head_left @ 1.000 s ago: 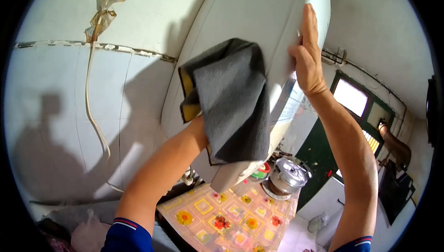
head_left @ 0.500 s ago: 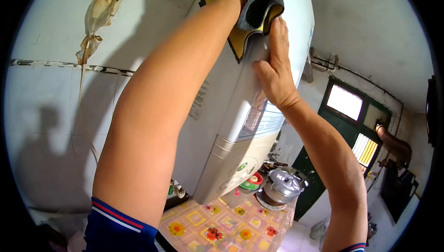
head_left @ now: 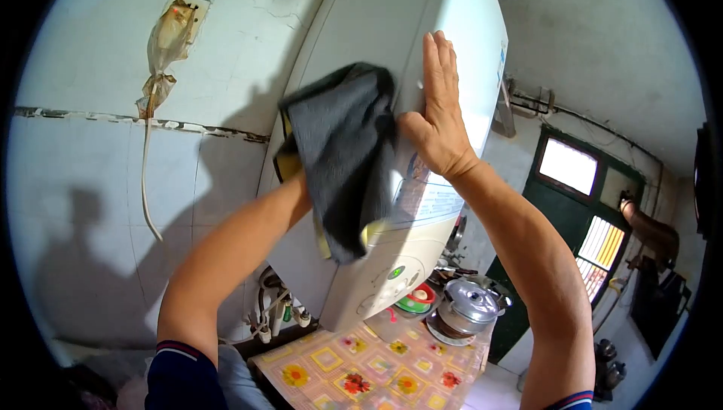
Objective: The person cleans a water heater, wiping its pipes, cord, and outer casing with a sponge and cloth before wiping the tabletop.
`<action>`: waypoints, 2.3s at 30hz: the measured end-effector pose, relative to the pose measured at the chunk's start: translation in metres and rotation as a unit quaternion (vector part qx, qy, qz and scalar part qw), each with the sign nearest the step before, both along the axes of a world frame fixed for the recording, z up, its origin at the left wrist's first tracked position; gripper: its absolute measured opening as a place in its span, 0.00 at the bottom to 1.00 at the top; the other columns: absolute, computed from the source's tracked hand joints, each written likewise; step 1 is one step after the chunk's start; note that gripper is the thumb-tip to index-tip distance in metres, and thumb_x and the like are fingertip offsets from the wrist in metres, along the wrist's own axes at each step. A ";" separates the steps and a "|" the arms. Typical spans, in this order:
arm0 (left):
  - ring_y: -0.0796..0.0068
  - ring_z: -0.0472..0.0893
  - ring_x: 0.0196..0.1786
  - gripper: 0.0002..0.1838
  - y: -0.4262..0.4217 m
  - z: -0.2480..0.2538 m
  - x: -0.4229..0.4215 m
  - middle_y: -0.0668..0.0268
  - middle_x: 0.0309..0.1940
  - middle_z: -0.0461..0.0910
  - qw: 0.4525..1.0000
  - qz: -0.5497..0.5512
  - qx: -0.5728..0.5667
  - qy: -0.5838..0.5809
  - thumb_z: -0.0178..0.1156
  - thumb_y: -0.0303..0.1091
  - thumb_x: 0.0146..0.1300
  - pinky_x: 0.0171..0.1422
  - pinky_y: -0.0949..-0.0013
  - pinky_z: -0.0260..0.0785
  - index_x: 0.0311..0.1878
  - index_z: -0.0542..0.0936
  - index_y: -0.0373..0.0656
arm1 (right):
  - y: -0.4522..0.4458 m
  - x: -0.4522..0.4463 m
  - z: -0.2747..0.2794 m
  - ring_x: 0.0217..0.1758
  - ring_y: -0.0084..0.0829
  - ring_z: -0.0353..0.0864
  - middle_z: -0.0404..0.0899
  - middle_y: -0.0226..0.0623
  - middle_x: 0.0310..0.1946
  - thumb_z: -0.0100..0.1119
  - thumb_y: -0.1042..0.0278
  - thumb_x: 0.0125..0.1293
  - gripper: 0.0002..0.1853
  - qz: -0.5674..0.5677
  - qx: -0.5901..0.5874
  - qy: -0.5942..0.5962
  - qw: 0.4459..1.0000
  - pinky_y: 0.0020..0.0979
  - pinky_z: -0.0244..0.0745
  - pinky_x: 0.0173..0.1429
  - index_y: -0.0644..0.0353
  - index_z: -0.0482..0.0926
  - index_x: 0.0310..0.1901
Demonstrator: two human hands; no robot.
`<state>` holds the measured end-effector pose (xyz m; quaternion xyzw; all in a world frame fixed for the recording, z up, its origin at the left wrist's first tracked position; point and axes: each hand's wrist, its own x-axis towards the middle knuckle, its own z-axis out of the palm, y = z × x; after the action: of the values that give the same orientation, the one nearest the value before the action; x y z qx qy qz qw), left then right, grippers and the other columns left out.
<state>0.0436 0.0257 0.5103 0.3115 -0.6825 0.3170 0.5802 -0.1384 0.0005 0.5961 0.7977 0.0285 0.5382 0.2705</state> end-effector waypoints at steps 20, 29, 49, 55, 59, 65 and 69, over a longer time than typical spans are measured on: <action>0.60 0.73 0.65 0.27 -0.014 0.109 -0.004 0.54 0.64 0.70 0.999 -0.014 -0.045 0.014 0.55 0.32 0.71 0.71 0.67 0.66 0.71 0.65 0.38 | -0.005 0.003 0.005 0.82 0.49 0.36 0.40 0.59 0.78 0.48 0.45 0.72 0.44 0.130 0.036 0.024 0.991 0.43 0.34 0.81 0.68 0.45 0.76; 0.59 0.73 0.65 0.27 0.035 -0.133 -0.029 0.54 0.65 0.70 0.985 -0.087 0.119 0.093 0.56 0.32 0.71 0.71 0.67 0.66 0.71 0.64 0.38 | -0.014 0.008 0.011 0.83 0.47 0.34 0.40 0.59 0.78 0.43 0.30 0.70 0.51 0.083 0.018 -0.010 0.996 0.39 0.31 0.82 0.70 0.46 0.76; 0.47 0.68 0.66 0.27 0.014 -0.209 0.015 0.47 0.62 0.70 0.973 0.016 0.160 0.163 0.56 0.37 0.66 0.75 0.55 0.55 0.66 0.69 0.34 | -0.014 0.005 0.010 0.84 0.45 0.33 0.39 0.52 0.80 0.51 0.35 0.68 0.46 -0.030 0.000 -0.042 0.999 0.41 0.34 0.82 0.58 0.52 0.77; 0.48 0.67 0.67 0.28 0.017 -0.264 0.010 0.47 0.64 0.69 0.960 0.039 0.182 0.208 0.55 0.38 0.67 0.76 0.55 0.54 0.67 0.67 0.35 | -0.009 0.008 0.006 0.83 0.45 0.34 0.40 0.52 0.79 0.52 0.37 0.69 0.44 -0.026 -0.004 -0.049 0.998 0.40 0.34 0.82 0.59 0.54 0.76; 0.49 0.66 0.67 0.28 0.038 -0.302 -0.049 0.48 0.64 0.68 0.966 0.029 0.210 0.145 0.55 0.38 0.68 0.76 0.56 0.53 0.67 0.66 0.35 | -0.009 0.008 0.004 0.83 0.45 0.34 0.41 0.52 0.79 0.52 0.36 0.68 0.44 -0.022 0.010 -0.043 0.999 0.40 0.34 0.82 0.58 0.55 0.76; 0.50 0.65 0.68 0.28 0.014 -0.289 -0.028 0.49 0.65 0.67 0.964 0.042 0.222 0.138 0.54 0.38 0.69 0.77 0.57 0.52 0.69 0.65 0.35 | -0.011 0.013 0.003 0.83 0.46 0.34 0.40 0.52 0.79 0.52 0.33 0.66 0.46 -0.025 -0.019 -0.061 0.998 0.41 0.35 0.82 0.58 0.54 0.76; 0.51 0.65 0.69 0.29 0.006 -0.295 -0.012 0.49 0.66 0.66 0.955 0.069 0.234 0.170 0.54 0.39 0.69 0.77 0.57 0.51 0.69 0.64 0.36 | -0.016 0.013 0.007 0.83 0.49 0.36 0.40 0.54 0.79 0.51 0.32 0.66 0.47 -0.055 -0.042 -0.067 0.995 0.42 0.36 0.82 0.57 0.54 0.76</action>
<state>0.0314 0.0313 0.2150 0.5342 -0.6057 0.1299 0.5752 -0.1257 -0.0157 0.6027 0.7484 -0.0110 0.5729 0.3339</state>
